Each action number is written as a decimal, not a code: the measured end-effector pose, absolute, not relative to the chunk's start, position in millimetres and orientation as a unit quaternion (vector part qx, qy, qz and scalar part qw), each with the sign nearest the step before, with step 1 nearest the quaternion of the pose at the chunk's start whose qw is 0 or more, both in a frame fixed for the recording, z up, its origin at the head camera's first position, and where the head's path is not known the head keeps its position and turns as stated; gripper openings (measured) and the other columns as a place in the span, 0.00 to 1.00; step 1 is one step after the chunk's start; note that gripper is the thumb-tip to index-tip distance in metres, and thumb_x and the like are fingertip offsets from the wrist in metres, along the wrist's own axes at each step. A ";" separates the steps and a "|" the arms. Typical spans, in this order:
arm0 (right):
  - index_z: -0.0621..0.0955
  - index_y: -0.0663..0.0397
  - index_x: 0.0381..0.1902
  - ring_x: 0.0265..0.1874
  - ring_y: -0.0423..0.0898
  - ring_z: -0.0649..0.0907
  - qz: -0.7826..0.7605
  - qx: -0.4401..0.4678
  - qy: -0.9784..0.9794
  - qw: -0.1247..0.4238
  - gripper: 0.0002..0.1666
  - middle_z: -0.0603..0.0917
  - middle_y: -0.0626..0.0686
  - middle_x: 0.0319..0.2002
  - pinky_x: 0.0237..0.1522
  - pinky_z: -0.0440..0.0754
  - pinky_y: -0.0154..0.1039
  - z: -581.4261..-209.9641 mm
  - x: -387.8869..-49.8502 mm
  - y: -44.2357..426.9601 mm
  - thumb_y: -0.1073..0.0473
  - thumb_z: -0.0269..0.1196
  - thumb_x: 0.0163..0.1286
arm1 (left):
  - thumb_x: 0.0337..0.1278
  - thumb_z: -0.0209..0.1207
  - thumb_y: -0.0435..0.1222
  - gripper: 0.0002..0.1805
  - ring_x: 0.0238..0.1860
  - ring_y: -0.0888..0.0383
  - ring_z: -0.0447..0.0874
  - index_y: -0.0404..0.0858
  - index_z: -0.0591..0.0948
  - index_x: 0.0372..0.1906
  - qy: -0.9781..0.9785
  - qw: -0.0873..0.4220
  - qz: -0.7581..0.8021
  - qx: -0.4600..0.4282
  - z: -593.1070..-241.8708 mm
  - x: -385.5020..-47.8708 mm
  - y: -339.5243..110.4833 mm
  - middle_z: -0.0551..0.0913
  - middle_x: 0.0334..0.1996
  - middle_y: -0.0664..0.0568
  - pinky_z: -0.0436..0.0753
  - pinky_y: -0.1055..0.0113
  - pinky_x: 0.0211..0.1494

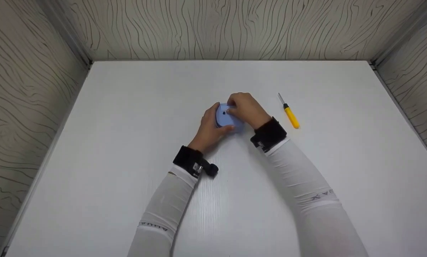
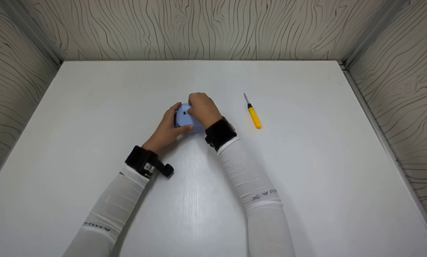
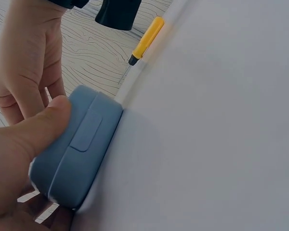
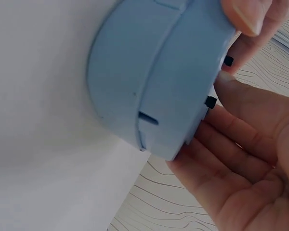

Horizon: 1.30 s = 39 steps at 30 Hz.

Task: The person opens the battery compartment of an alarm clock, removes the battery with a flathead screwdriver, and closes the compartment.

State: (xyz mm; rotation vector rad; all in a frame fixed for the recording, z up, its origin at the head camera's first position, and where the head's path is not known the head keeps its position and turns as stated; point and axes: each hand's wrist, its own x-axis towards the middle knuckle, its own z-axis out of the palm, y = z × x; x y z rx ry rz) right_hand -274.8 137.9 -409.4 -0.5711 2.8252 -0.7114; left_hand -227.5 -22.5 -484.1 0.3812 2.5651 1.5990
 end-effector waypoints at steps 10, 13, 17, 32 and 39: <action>0.81 0.68 0.55 0.55 0.58 0.81 -0.258 -0.182 0.946 0.075 0.16 0.84 0.64 0.53 0.61 0.76 0.50 -415.8 -269.1 137.7 0.66 0.65 0.71 | 0.60 0.70 0.44 0.53 0.75 0.44 0.56 0.33 0.50 0.80 0.843 0.044 0.523 0.120 -486.9 -228.4 -22.9 0.56 0.76 0.36 0.61 0.54 0.75; 0.81 0.69 0.53 0.55 0.59 0.81 -0.262 -0.187 0.945 0.059 0.16 0.83 0.65 0.53 0.61 0.76 0.50 -417.9 -267.8 137.2 0.67 0.65 0.70 | 0.60 0.71 0.43 0.53 0.75 0.45 0.56 0.33 0.51 0.80 0.844 0.045 0.523 0.115 -487.1 -228.3 -22.1 0.56 0.76 0.36 0.60 0.55 0.75; 0.81 0.71 0.52 0.54 0.60 0.81 -0.262 -0.193 0.944 0.044 0.16 0.83 0.66 0.51 0.60 0.76 0.50 -418.6 -266.0 136.6 0.67 0.65 0.69 | 0.59 0.71 0.42 0.53 0.75 0.45 0.56 0.33 0.51 0.80 0.845 0.048 0.521 0.110 -486.4 -227.7 -21.1 0.56 0.76 0.36 0.60 0.55 0.76; 0.85 0.67 0.51 0.51 0.58 0.82 -0.231 -0.200 0.952 0.002 0.13 0.86 0.63 0.47 0.58 0.78 0.49 -416.9 -265.0 133.7 0.69 0.62 0.72 | 0.61 0.70 0.42 0.52 0.71 0.45 0.61 0.33 0.50 0.80 0.846 0.047 0.517 0.121 -482.6 -225.4 -20.3 0.58 0.75 0.36 0.64 0.54 0.72; 0.88 0.67 0.45 0.46 0.58 0.83 -0.239 -0.213 0.947 -0.018 0.10 0.86 0.63 0.42 0.54 0.80 0.48 -417.0 -268.5 131.9 0.72 0.63 0.69 | 0.60 0.70 0.41 0.52 0.71 0.46 0.61 0.33 0.50 0.80 0.845 0.045 0.520 0.119 -482.7 -225.6 -20.9 0.58 0.75 0.37 0.65 0.55 0.72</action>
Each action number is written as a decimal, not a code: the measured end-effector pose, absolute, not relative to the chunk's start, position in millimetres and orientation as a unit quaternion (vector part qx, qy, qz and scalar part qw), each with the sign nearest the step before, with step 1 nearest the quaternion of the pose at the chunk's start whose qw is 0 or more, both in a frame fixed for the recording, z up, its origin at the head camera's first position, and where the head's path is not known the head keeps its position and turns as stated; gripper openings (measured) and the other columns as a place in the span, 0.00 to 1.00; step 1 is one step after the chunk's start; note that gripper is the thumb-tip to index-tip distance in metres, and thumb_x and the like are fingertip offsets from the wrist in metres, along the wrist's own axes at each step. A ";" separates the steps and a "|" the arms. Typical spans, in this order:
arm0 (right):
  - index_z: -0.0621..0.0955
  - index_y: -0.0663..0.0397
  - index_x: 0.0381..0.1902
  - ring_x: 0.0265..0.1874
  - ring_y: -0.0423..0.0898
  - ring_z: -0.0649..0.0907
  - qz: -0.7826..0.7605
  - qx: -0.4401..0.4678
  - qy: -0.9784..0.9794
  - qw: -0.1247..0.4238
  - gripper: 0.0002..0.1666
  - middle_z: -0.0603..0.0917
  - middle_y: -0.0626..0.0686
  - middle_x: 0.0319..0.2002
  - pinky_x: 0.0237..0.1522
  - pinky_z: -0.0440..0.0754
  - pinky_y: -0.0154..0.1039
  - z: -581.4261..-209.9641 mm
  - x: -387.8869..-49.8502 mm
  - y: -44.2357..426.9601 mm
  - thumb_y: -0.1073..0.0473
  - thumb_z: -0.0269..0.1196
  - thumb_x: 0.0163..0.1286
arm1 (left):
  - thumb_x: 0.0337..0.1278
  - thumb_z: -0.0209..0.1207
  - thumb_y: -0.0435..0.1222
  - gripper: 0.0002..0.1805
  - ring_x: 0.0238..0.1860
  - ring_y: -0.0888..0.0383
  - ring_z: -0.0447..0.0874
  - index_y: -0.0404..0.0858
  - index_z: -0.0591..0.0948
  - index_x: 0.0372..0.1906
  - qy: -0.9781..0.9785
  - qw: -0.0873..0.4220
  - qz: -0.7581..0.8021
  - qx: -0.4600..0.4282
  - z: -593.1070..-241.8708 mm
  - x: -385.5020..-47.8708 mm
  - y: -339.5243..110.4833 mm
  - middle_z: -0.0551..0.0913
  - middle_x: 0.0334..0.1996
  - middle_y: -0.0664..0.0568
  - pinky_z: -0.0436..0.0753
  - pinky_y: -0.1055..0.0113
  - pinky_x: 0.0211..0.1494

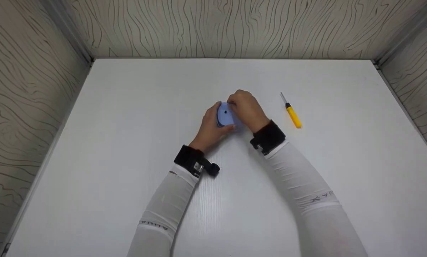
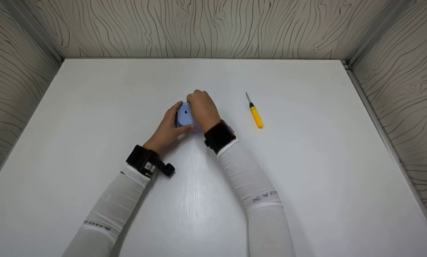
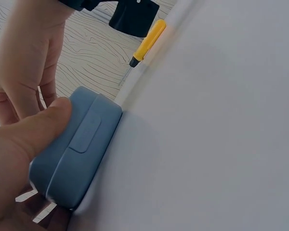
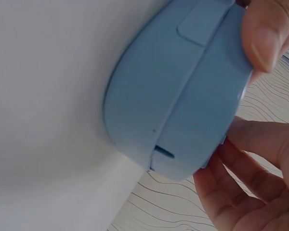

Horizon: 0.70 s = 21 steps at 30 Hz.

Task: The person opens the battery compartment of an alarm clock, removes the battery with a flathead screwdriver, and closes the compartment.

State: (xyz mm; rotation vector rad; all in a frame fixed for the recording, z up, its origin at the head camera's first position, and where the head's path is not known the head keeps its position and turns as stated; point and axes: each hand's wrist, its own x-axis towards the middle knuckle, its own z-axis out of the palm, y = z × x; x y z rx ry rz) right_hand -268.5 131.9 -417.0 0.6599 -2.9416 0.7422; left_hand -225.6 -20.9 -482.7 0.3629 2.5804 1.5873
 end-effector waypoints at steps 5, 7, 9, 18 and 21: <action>0.88 0.68 0.44 0.45 0.58 0.83 0.245 0.217 -0.945 0.023 0.10 0.86 0.63 0.41 0.52 0.81 0.49 -416.2 -268.9 131.7 0.73 0.62 0.69 | 0.61 0.70 0.42 0.52 0.71 0.46 0.61 0.35 0.50 0.81 0.845 0.051 0.520 0.115 -483.0 -226.0 -20.7 0.58 0.76 0.38 0.65 0.56 0.72; 0.88 0.67 0.45 0.45 0.58 0.84 0.248 0.218 -0.944 0.024 0.10 0.86 0.63 0.41 0.52 0.81 0.49 -416.7 -269.1 131.8 0.73 0.62 0.69 | 0.61 0.69 0.42 0.52 0.72 0.47 0.61 0.35 0.50 0.81 0.845 0.052 0.520 0.115 -483.2 -226.2 -20.6 0.58 0.76 0.38 0.65 0.56 0.72; 0.88 0.67 0.45 0.45 0.57 0.84 0.249 0.218 -0.943 0.024 0.11 0.86 0.63 0.42 0.53 0.81 0.48 -417.1 -269.2 131.8 0.73 0.61 0.69 | 0.61 0.69 0.42 0.52 0.72 0.47 0.61 0.35 0.50 0.81 0.846 0.051 0.518 0.116 -483.5 -226.4 -20.6 0.57 0.76 0.38 0.66 0.56 0.72; 0.88 0.66 0.44 0.45 0.56 0.84 0.251 0.225 -0.941 0.029 0.09 0.86 0.62 0.40 0.52 0.81 0.47 -416.7 -267.7 131.7 0.72 0.63 0.69 | 0.61 0.70 0.42 0.53 0.69 0.47 0.62 0.34 0.49 0.81 0.841 0.048 0.526 0.117 -484.9 -226.9 -20.9 0.58 0.76 0.39 0.67 0.56 0.69; 0.88 0.66 0.44 0.45 0.56 0.84 0.248 0.229 -0.941 0.026 0.10 0.86 0.62 0.40 0.52 0.81 0.47 -415.9 -268.6 132.7 0.73 0.64 0.68 | 0.61 0.70 0.42 0.53 0.70 0.47 0.62 0.35 0.50 0.81 0.841 0.049 0.526 0.113 -484.5 -226.8 -20.4 0.58 0.76 0.39 0.66 0.56 0.70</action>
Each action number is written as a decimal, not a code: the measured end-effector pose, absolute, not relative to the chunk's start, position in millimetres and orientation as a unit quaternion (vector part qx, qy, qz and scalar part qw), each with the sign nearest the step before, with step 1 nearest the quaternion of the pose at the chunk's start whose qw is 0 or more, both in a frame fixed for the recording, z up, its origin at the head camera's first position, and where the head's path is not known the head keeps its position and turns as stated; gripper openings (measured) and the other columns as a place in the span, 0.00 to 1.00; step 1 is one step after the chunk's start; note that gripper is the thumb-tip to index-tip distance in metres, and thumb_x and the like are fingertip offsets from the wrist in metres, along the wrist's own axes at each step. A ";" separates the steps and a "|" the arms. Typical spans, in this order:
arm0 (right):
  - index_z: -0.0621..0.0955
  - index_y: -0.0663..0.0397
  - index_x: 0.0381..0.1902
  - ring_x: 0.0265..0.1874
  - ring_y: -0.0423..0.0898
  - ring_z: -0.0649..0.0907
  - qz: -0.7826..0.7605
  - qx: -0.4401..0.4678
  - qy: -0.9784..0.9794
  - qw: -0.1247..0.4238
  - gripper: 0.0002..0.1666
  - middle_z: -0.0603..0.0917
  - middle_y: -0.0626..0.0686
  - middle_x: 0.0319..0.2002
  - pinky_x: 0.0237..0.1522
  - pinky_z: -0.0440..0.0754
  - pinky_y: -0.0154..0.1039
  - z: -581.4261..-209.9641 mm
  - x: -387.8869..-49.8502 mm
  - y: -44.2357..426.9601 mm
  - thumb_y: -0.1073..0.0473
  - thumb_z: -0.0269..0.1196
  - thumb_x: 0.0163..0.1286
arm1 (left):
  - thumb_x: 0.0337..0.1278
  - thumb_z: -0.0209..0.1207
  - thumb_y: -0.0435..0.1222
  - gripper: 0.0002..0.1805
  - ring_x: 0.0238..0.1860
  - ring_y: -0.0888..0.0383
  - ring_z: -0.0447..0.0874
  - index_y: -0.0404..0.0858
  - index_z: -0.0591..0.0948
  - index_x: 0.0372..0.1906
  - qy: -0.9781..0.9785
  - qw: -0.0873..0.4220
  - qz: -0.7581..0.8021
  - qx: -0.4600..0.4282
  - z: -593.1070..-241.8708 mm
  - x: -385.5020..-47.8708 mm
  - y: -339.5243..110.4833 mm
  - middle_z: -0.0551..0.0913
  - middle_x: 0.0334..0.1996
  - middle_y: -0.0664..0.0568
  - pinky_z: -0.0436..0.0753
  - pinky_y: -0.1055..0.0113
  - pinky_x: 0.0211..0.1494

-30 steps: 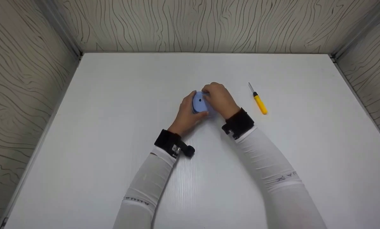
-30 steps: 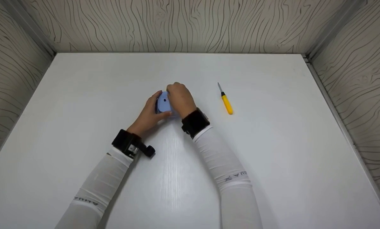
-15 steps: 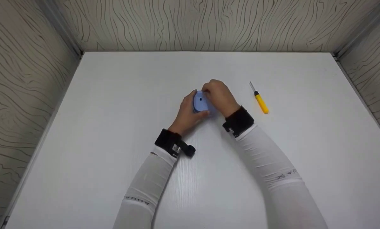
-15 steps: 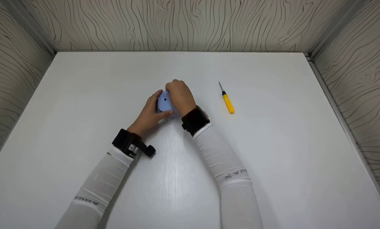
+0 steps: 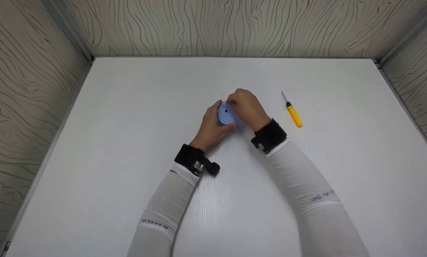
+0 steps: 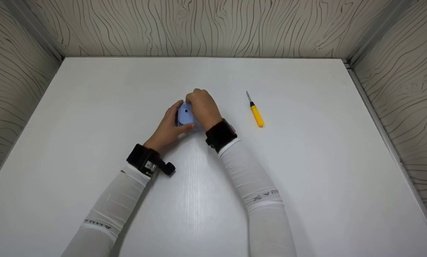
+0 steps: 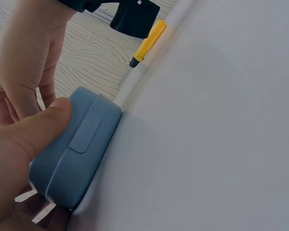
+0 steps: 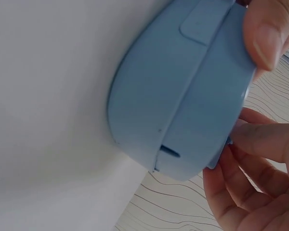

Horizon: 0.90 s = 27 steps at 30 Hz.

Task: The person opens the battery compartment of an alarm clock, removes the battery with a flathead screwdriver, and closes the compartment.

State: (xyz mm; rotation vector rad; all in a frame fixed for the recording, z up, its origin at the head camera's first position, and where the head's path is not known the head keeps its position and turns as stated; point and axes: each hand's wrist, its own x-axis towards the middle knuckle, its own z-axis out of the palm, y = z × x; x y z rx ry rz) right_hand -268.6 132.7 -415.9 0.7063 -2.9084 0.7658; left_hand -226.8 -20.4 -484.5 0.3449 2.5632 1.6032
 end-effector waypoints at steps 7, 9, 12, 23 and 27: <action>0.89 0.65 0.43 0.45 0.55 0.84 0.250 0.245 -0.937 0.022 0.11 0.87 0.62 0.41 0.52 0.82 0.47 -416.9 -272.6 136.9 0.75 0.63 0.67 | 0.60 0.70 0.43 0.53 0.71 0.47 0.61 0.36 0.50 0.81 0.844 0.052 0.524 0.106 -483.2 -226.4 -19.5 0.57 0.76 0.39 0.65 0.56 0.72; 0.89 0.65 0.43 0.45 0.55 0.85 0.253 0.247 -0.935 0.021 0.11 0.87 0.62 0.41 0.52 0.82 0.47 -417.5 -273.3 138.1 0.75 0.63 0.67 | 0.61 0.70 0.43 0.53 0.72 0.47 0.61 0.35 0.50 0.81 0.844 0.052 0.523 0.105 -483.2 -226.7 -19.0 0.57 0.76 0.38 0.65 0.56 0.72; 0.89 0.65 0.43 0.45 0.55 0.85 0.257 0.246 -0.934 0.019 0.11 0.87 0.61 0.41 0.52 0.82 0.46 -418.2 -273.4 139.2 0.75 0.63 0.67 | 0.61 0.70 0.43 0.53 0.72 0.47 0.60 0.35 0.51 0.80 0.844 0.049 0.523 0.107 -483.2 -226.6 -18.7 0.57 0.76 0.38 0.64 0.56 0.73; 0.89 0.65 0.41 0.44 0.55 0.84 0.266 0.251 -0.930 0.041 0.12 0.86 0.61 0.40 0.52 0.81 0.48 -416.8 -271.7 144.5 0.76 0.61 0.67 | 0.61 0.70 0.43 0.52 0.72 0.46 0.60 0.32 0.50 0.80 0.848 0.038 0.514 0.125 -483.2 -225.9 -19.5 0.58 0.76 0.37 0.64 0.55 0.73; 0.89 0.65 0.41 0.44 0.55 0.84 0.265 0.243 -0.932 0.046 0.12 0.86 0.61 0.40 0.52 0.81 0.48 -415.7 -273.0 148.4 0.77 0.60 0.68 | 0.61 0.70 0.45 0.53 0.73 0.46 0.60 0.33 0.50 0.80 0.853 0.042 0.505 0.122 -483.0 -226.3 -19.6 0.58 0.76 0.37 0.63 0.56 0.73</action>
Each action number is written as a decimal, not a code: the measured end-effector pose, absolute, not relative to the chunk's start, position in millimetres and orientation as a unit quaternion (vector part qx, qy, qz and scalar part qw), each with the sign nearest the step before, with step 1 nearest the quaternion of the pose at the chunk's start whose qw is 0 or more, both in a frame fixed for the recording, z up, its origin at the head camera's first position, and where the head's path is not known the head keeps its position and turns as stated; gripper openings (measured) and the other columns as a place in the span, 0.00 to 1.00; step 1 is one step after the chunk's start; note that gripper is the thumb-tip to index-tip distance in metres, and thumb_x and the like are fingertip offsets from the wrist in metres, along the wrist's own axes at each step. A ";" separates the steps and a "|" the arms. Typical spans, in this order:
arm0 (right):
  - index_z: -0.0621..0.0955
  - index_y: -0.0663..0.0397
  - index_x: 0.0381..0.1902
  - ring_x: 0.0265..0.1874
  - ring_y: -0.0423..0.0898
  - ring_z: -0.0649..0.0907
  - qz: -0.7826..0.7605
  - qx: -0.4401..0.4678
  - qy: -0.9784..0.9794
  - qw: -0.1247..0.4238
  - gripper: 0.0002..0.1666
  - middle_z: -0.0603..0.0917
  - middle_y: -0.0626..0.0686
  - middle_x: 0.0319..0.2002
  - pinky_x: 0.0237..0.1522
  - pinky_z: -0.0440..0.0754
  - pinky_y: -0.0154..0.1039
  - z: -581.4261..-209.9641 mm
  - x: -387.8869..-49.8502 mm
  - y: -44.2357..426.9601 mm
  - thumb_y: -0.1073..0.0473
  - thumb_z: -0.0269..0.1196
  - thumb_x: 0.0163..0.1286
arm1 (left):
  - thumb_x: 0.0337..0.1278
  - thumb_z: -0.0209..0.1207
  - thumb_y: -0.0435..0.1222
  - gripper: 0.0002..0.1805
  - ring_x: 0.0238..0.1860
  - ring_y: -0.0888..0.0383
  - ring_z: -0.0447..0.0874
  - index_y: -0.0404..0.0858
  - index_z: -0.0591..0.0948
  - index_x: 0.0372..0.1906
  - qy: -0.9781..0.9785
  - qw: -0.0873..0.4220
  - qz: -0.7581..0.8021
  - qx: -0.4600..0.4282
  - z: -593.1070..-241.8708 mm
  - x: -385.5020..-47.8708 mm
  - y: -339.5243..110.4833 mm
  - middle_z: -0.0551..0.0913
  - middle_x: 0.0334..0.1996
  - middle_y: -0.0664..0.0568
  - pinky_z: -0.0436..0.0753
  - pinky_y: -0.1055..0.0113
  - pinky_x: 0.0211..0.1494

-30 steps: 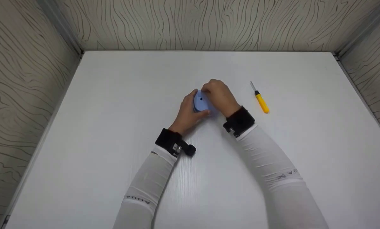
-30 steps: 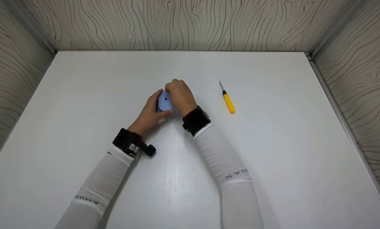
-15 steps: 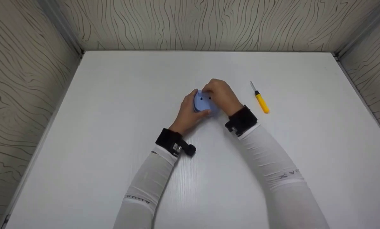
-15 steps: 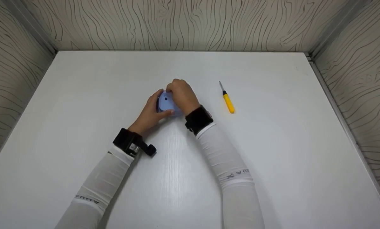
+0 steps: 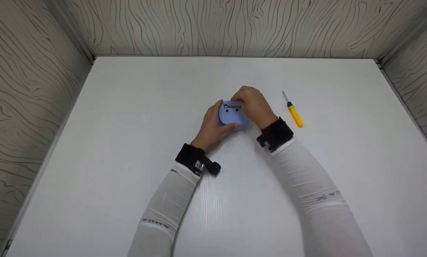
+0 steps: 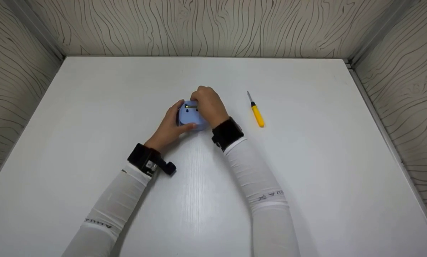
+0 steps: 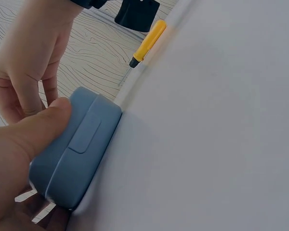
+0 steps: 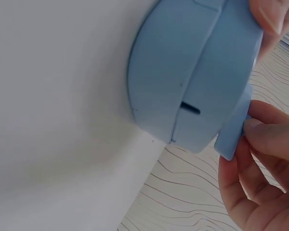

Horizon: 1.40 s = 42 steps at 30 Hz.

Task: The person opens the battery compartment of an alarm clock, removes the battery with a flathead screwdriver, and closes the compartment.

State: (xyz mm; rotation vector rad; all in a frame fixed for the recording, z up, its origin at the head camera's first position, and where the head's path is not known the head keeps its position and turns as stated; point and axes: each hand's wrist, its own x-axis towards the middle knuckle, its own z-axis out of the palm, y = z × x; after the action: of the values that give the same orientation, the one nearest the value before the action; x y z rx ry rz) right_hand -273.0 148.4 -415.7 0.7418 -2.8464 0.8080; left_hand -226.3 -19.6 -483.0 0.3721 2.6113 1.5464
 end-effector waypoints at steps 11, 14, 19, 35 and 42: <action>0.89 0.63 0.43 0.44 0.55 0.84 0.271 0.211 -0.938 0.050 0.12 0.85 0.60 0.39 0.54 0.81 0.47 -413.1 -276.7 167.0 0.74 0.60 0.71 | 0.61 0.70 0.44 0.53 0.76 0.46 0.56 0.35 0.50 0.81 0.853 0.056 0.509 0.103 -479.8 -225.5 -17.7 0.57 0.77 0.38 0.59 0.56 0.76; 0.89 0.63 0.44 0.44 0.55 0.83 0.269 0.201 -0.941 0.046 0.13 0.86 0.60 0.39 0.54 0.81 0.47 -414.4 -277.6 173.0 0.74 0.59 0.72 | 0.60 0.70 0.45 0.54 0.77 0.46 0.55 0.35 0.50 0.81 0.851 0.058 0.512 0.099 -480.3 -225.6 -17.4 0.56 0.77 0.38 0.58 0.56 0.77; 0.89 0.64 0.44 0.45 0.55 0.83 0.265 0.183 -0.946 0.040 0.14 0.86 0.61 0.40 0.55 0.81 0.48 -417.1 -279.5 184.3 0.76 0.58 0.71 | 0.60 0.70 0.45 0.54 0.78 0.46 0.53 0.37 0.50 0.81 0.851 0.064 0.514 0.091 -480.9 -225.7 -17.0 0.55 0.78 0.39 0.56 0.57 0.78; 0.89 0.67 0.41 0.46 0.58 0.85 0.274 0.141 -0.948 0.075 0.13 0.86 0.63 0.41 0.52 0.82 0.51 -421.3 -279.8 220.9 0.79 0.59 0.68 | 0.60 0.70 0.45 0.54 0.78 0.51 0.52 0.43 0.49 0.82 0.843 0.077 0.528 0.073 -479.2 -222.4 -16.9 0.54 0.79 0.45 0.56 0.59 0.78; 0.89 0.69 0.40 0.44 0.61 0.84 0.274 0.141 -0.946 0.097 0.14 0.86 0.65 0.39 0.50 0.81 0.54 -421.3 -277.8 237.1 0.80 0.58 0.67 | 0.60 0.71 0.43 0.54 0.78 0.49 0.52 0.41 0.50 0.82 0.844 0.071 0.526 0.078 -480.3 -223.6 -17.1 0.55 0.78 0.42 0.56 0.58 0.78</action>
State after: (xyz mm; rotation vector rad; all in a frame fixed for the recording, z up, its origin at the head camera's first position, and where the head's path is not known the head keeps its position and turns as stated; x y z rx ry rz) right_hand -277.8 237.1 -421.3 0.4180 -2.8025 0.8098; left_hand -223.6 -17.1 -480.3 0.2350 2.5388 1.5804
